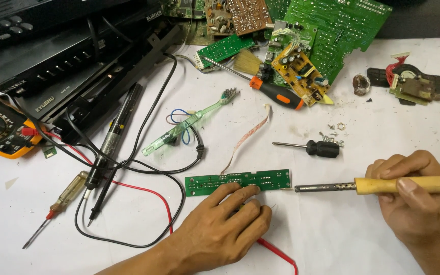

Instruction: Soldering electronic components onto a printed circuit board using a soldering iron and solder wire.

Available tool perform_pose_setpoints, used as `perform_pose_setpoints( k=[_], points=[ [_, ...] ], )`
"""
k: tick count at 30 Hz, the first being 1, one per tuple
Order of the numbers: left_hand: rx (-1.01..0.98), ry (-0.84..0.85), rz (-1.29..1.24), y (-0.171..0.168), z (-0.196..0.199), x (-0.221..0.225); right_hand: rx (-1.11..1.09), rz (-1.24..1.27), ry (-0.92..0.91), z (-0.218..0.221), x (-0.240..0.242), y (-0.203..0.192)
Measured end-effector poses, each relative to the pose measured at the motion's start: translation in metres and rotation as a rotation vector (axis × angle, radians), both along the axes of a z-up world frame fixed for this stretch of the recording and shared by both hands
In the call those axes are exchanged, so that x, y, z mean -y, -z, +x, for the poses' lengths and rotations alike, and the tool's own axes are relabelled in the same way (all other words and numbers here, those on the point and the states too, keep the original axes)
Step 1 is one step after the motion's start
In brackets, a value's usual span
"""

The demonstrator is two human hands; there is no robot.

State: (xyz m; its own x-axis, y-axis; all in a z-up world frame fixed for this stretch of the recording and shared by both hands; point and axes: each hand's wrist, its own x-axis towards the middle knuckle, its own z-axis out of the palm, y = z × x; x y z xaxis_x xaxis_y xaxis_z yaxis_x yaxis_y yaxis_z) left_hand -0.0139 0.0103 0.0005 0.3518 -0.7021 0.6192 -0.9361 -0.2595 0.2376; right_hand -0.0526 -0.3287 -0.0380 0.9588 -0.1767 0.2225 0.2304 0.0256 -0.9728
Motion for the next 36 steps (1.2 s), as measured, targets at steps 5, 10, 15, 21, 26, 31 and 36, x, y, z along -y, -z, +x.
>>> perform_pose_setpoints(
  k=[5, 10, 15, 21, 26, 31, 36],
  points=[
    [0.011, -0.009, 0.002, -0.0003, -0.0001, 0.0003, 0.009, -0.006, 0.019, -0.0001, -0.0019, -0.0007],
    [0.001, -0.005, 0.000, -0.0016, 0.0000, 0.0000, 0.015, -0.031, -0.007, 0.0007, -0.0017, -0.0021],
    [0.004, -0.004, 0.001, -0.0014, 0.0002, -0.0002, -0.007, 0.005, 0.026, 0.0004, -0.0008, 0.0008],
    [0.015, -0.013, -0.011, -0.0007, 0.0001, 0.0006, 0.010, -0.011, 0.015, 0.0020, -0.0035, -0.0034],
    [0.016, -0.018, -0.009, -0.0004, -0.0001, 0.0007, -0.004, 0.000, 0.029, 0.0016, 0.0002, 0.0001],
    [0.016, -0.010, -0.007, 0.0001, 0.0003, 0.0002, -0.013, 0.022, 0.010, 0.0021, 0.0021, 0.0013],
    [0.029, -0.021, -0.008, 0.0002, 0.0003, 0.0010, -0.026, 0.012, 0.045, 0.0014, 0.0008, 0.0004]
  ],
)
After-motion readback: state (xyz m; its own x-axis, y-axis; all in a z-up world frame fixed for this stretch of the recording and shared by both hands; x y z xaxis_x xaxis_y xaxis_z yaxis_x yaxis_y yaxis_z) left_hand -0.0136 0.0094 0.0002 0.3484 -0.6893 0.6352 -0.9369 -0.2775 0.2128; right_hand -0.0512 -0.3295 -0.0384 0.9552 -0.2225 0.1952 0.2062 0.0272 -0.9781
